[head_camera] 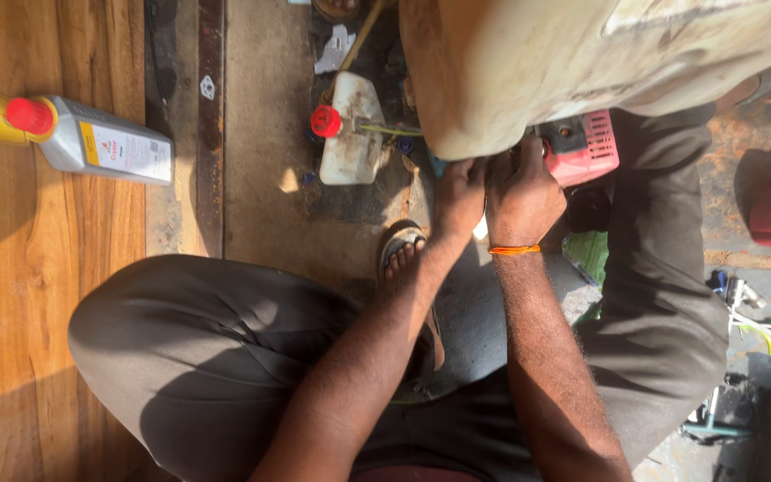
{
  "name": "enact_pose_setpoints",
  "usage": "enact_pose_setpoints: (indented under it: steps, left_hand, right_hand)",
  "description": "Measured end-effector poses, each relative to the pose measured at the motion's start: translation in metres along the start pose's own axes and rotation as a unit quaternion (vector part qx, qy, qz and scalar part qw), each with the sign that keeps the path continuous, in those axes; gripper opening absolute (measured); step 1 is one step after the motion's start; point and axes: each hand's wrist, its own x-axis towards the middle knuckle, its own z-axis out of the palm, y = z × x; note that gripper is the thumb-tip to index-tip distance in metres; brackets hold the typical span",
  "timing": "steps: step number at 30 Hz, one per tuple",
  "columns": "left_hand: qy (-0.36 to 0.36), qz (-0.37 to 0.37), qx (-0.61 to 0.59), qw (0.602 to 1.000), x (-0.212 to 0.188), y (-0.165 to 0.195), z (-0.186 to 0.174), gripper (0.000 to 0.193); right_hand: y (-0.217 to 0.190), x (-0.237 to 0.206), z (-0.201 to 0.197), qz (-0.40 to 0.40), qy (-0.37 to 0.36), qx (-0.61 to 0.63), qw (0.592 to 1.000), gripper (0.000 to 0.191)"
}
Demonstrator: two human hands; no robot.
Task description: The person is repairing a small engine attached to a large plastic container. They use pliers and a wrench to adjust and tighten components on the engine, occasionally reaching for tools from the floor.
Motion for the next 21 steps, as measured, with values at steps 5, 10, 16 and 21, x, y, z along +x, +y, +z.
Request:
enact_pose_setpoints:
  steps: [5,10,16,21]
  left_hand:
    - [-0.092,-0.175,-0.258,0.946,0.02,0.011,-0.012,0.036]
    - [-0.263,-0.273,-0.343,0.859,0.03,0.016,-0.033,0.04]
    - [-0.277,-0.183,-0.165,0.929,0.038,0.016,-0.054,0.029]
    - [-0.222,-0.086,-0.143,0.961,0.026,0.003,-0.036,0.033]
  right_hand:
    - [0.03,-0.017,-0.011,-0.065,0.015,0.074,0.995,0.027]
    - [0.04,0.0,-0.003,0.143,-0.233,0.369,0.888,0.041]
    - [0.045,-0.003,-0.007,0.129,-0.145,0.334,0.922,0.03]
    - [0.048,0.006,-0.017,0.231,-0.17,0.521,0.804,0.025]
